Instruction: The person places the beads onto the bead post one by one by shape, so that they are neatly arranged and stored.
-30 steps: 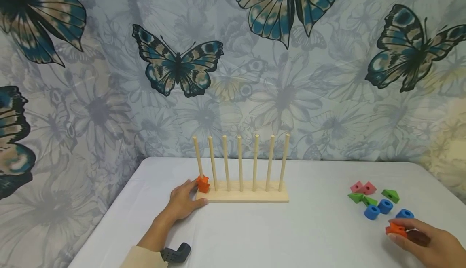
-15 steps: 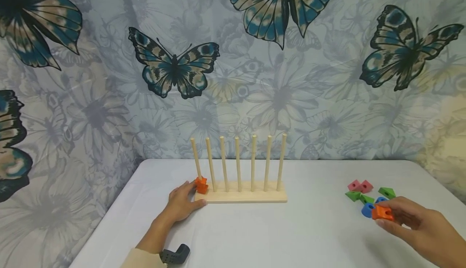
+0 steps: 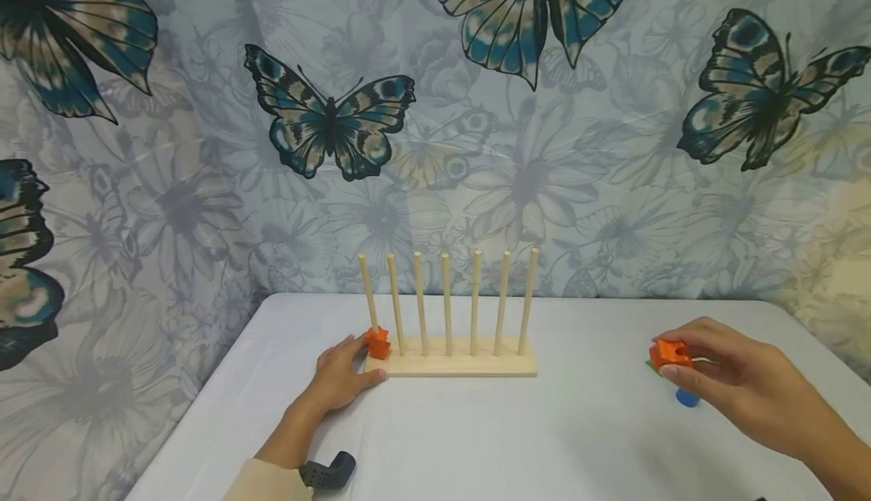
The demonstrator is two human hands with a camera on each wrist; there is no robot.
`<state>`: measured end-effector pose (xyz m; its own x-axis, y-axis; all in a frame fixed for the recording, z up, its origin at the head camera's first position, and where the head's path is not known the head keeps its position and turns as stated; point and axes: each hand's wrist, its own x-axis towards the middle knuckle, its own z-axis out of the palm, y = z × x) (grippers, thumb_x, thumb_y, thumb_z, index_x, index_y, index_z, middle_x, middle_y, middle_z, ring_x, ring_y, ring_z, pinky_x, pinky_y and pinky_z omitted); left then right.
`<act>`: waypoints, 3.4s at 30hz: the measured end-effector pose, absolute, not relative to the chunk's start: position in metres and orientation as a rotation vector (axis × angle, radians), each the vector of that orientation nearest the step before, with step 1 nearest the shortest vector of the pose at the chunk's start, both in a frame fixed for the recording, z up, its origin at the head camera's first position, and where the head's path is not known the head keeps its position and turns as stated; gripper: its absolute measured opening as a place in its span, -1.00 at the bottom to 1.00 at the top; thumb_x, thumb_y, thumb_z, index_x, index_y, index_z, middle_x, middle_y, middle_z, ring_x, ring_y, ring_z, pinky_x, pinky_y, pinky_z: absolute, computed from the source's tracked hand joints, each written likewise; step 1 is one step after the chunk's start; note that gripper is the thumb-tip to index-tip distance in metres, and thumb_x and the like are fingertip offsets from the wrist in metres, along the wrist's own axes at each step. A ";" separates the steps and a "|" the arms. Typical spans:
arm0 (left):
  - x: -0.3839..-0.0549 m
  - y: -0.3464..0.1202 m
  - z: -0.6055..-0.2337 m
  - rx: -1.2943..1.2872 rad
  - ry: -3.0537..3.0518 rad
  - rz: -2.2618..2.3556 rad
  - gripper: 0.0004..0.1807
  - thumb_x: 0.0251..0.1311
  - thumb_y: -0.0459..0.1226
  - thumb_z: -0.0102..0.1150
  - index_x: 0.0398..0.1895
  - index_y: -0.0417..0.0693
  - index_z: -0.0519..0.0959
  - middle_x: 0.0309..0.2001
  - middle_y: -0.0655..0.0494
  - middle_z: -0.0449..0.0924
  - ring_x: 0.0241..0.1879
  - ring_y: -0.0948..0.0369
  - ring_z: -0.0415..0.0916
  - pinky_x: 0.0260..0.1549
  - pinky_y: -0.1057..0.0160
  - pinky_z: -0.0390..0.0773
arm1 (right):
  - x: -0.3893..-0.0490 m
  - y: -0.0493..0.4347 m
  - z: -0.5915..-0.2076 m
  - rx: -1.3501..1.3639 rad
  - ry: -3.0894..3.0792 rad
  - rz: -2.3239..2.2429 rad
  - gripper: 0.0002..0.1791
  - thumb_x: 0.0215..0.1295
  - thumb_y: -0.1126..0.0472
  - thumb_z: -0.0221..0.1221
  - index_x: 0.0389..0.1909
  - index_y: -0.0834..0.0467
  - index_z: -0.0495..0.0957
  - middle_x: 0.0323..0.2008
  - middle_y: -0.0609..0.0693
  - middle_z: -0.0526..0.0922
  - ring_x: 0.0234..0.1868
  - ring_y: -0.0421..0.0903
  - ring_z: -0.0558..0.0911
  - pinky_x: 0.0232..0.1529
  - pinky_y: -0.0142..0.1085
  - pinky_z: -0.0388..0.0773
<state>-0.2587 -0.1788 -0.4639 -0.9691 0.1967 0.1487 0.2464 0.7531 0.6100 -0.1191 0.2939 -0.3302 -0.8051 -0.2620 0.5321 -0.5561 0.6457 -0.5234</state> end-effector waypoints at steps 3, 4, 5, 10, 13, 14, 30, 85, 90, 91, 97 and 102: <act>-0.258 -0.178 -0.463 -0.359 -2.869 -1.010 -0.16 0.00 -0.07 0.46 0.33 -0.25 0.36 0.28 -0.15 0.39 0.37 -0.15 0.09 0.30 -0.17 -0.12 | -0.124 0.281 -0.319 0.691 -2.445 1.004 -0.57 0.07 0.56 0.30 -0.05 0.13 0.61 -0.22 -0.08 0.56 -0.29 -0.21 0.64 -0.32 -0.47 0.60; -0.258 -0.178 -0.463 -0.355 -2.870 -1.009 -0.16 0.00 -0.07 0.46 0.33 -0.24 0.36 0.28 -0.14 0.39 0.37 -0.15 0.09 0.30 -0.17 -0.12 | -0.125 0.277 -0.316 0.711 -2.433 1.020 -0.56 0.07 0.57 0.30 -0.05 0.14 0.61 -0.21 -0.07 0.56 -0.29 -0.21 0.65 -0.33 -0.44 0.61; -0.258 -0.178 -0.463 -0.353 -2.870 -1.009 -0.16 0.00 -0.07 0.46 0.33 -0.24 0.37 0.27 -0.14 0.39 0.37 -0.15 0.09 0.30 -0.17 -0.12 | -0.127 0.273 -0.313 0.736 -2.423 1.030 -0.56 0.06 0.58 0.30 -0.04 0.15 0.61 -0.20 -0.07 0.56 -0.29 -0.20 0.65 -0.33 -0.43 0.61; -0.259 -0.177 -0.465 -0.338 -2.876 -1.006 -0.17 -0.01 -0.07 0.46 0.32 -0.23 0.38 0.27 -0.14 0.40 0.37 -0.14 0.09 0.31 -0.16 -0.12 | -0.137 0.254 -0.301 0.838 -2.349 1.086 -0.50 0.02 0.61 0.30 0.02 0.22 0.60 -0.20 -0.02 0.58 -0.24 -0.18 0.65 -0.28 -0.42 0.61; -0.259 -0.177 -0.466 -0.337 -2.881 -1.004 -0.17 -0.01 -0.06 0.46 0.32 -0.22 0.38 0.27 -0.13 0.40 0.37 -0.13 0.09 0.31 -0.16 -0.12 | -0.142 0.240 -0.293 0.855 -2.328 1.082 -0.50 0.03 0.60 0.31 0.04 0.23 0.58 -0.20 -0.02 0.60 -0.23 -0.19 0.65 -0.26 -0.44 0.60; -0.260 -0.177 -0.466 -0.338 -2.881 -1.003 -0.16 -0.01 -0.06 0.46 0.32 -0.22 0.38 0.27 -0.13 0.40 0.37 -0.13 0.09 0.31 -0.16 -0.12 | -0.144 0.235 -0.290 0.851 -2.325 1.082 -0.50 0.04 0.58 0.31 0.05 0.23 0.58 -0.19 -0.02 0.61 -0.23 -0.18 0.65 -0.25 -0.44 0.60; -0.261 -0.178 -0.466 -0.347 -2.879 -1.011 -0.16 0.00 -0.06 0.46 0.33 -0.23 0.37 0.29 -0.13 0.38 0.38 -0.13 0.07 0.30 -0.17 -0.13 | -0.182 0.163 -0.259 0.927 -2.216 1.190 -0.63 0.10 0.49 0.33 -0.02 0.31 0.60 -0.24 -0.05 0.66 -0.27 -0.13 0.65 -0.20 -0.39 0.60; -0.260 -0.178 -0.461 -0.300 -2.923 -1.037 -0.16 0.01 -0.09 0.45 0.38 -0.14 0.34 0.29 -0.11 0.38 0.40 -0.13 0.03 0.31 -0.18 -0.17 | -0.271 -0.029 -0.312 0.646 -2.196 1.523 -0.65 0.25 0.30 0.27 0.05 0.28 0.56 -0.24 0.01 0.66 -0.28 -0.14 0.63 -0.23 -0.42 0.57; -0.260 -0.178 -0.460 -0.303 -2.920 -1.042 -0.15 0.01 -0.10 0.45 0.38 -0.16 0.33 0.29 -0.13 0.37 0.40 -0.14 0.02 0.31 -0.19 -0.18 | -0.272 -0.031 -0.326 0.639 -2.099 1.644 -0.63 0.22 0.34 0.29 0.06 0.26 0.53 -0.28 0.00 0.64 -0.31 -0.16 0.62 -0.22 -0.39 0.58; -0.261 -0.178 -0.460 -0.306 -2.919 -1.039 -0.16 0.02 -0.10 0.45 0.38 -0.16 0.33 0.29 -0.13 0.37 0.40 -0.14 0.02 0.31 -0.18 -0.19 | -0.272 -0.031 -0.329 0.624 -2.095 1.673 -0.62 0.22 0.34 0.29 0.07 0.24 0.52 -0.28 -0.02 0.64 -0.31 -0.16 0.62 -0.22 -0.37 0.59; -0.262 -0.178 -0.462 -0.307 -2.923 -1.030 -0.16 0.01 -0.07 0.45 0.37 -0.14 0.35 0.30 -0.11 0.37 0.40 -0.14 0.02 0.31 -0.20 -0.20 | -0.270 -0.031 -0.340 0.551 -2.095 1.805 -0.55 0.23 0.31 0.28 0.12 0.11 0.42 -0.24 -0.04 0.62 -0.27 -0.13 0.62 -0.21 -0.31 0.60; -0.262 -0.178 -0.461 -0.312 -2.922 -1.010 -0.15 0.02 -0.06 0.44 0.37 -0.16 0.34 0.30 -0.12 0.37 0.39 -0.14 0.04 0.31 -0.20 -0.19 | -0.269 -0.030 -0.349 0.542 -2.116 1.807 -0.60 0.23 0.31 0.29 0.07 0.16 0.43 -0.22 -0.02 0.61 -0.23 -0.12 0.61 -0.16 -0.31 0.58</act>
<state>-0.2622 -0.1781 -0.4615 -0.9792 0.1778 0.0979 0.2003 0.7684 0.6078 -0.2688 -0.0297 -0.3491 -0.8819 -0.0861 0.4635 -0.4713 0.1348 -0.8716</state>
